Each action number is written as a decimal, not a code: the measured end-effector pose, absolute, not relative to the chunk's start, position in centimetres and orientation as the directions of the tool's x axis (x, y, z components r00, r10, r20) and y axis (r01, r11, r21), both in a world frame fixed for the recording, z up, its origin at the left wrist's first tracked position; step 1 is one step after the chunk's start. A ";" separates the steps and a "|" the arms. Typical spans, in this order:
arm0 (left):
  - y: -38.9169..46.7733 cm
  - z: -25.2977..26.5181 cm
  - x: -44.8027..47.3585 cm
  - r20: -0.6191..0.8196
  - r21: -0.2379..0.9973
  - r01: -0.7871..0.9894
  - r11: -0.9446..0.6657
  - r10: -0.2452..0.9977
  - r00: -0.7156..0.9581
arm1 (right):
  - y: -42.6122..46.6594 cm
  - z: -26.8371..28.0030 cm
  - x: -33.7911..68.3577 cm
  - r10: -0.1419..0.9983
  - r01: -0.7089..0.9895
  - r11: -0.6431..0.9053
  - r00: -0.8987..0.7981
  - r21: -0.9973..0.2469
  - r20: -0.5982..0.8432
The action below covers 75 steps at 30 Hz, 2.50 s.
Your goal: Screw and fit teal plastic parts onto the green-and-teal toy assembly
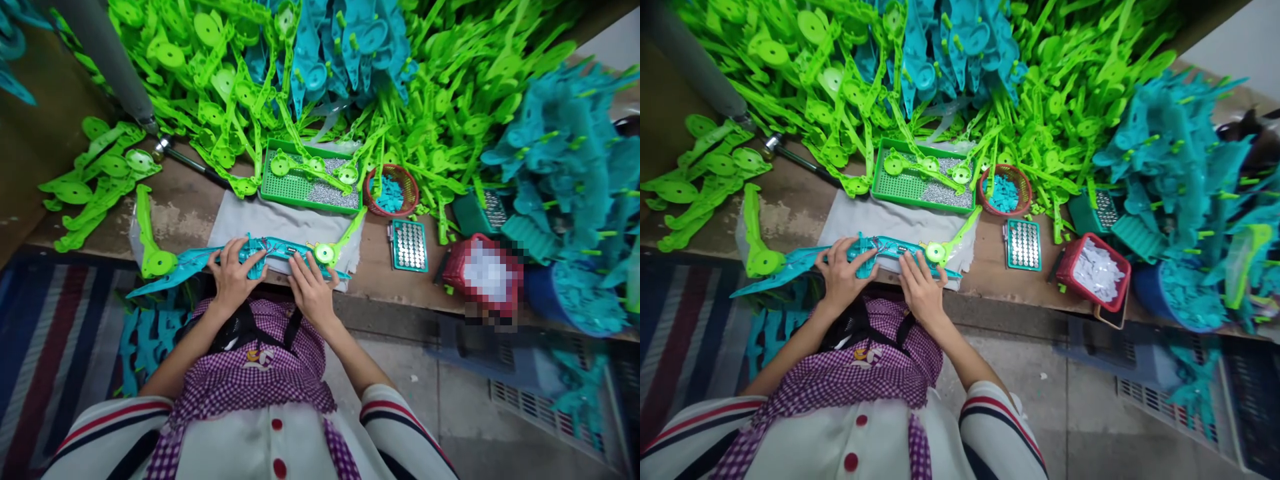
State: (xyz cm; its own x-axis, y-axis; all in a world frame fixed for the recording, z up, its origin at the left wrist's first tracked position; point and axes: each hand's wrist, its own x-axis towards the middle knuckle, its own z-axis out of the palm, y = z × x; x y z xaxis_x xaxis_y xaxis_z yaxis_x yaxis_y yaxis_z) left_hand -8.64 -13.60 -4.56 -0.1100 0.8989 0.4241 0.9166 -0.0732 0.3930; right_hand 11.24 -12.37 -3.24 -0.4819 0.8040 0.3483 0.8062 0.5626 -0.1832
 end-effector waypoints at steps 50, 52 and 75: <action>-13.7 -4.5 -8.7 0.418 0.384 0.920 -0.074 0.903 -0.102 | -7.9 -0.9 10.1 0.803 0.759 0.567 -0.425 -0.319 0.416; -13.7 -4.5 -8.7 0.426 0.378 0.923 -0.078 0.899 -0.099 | -8.2 -1.1 10.2 0.801 0.758 0.569 -0.423 -0.320 0.423; -13.7 -4.5 -8.6 0.399 0.393 0.918 -0.056 0.910 -0.115 | -6.8 -1.1 9.2 0.770 0.729 0.636 -0.620 -0.253 0.149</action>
State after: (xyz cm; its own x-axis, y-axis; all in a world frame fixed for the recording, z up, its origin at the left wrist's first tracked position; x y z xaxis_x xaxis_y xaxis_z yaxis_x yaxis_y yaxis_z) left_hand -8.62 -13.70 -4.46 -0.1150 0.9099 0.3985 0.9177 -0.0563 0.3933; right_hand 9.17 -6.76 -1.06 -0.6204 0.7699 0.1495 0.7287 0.6363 -0.2532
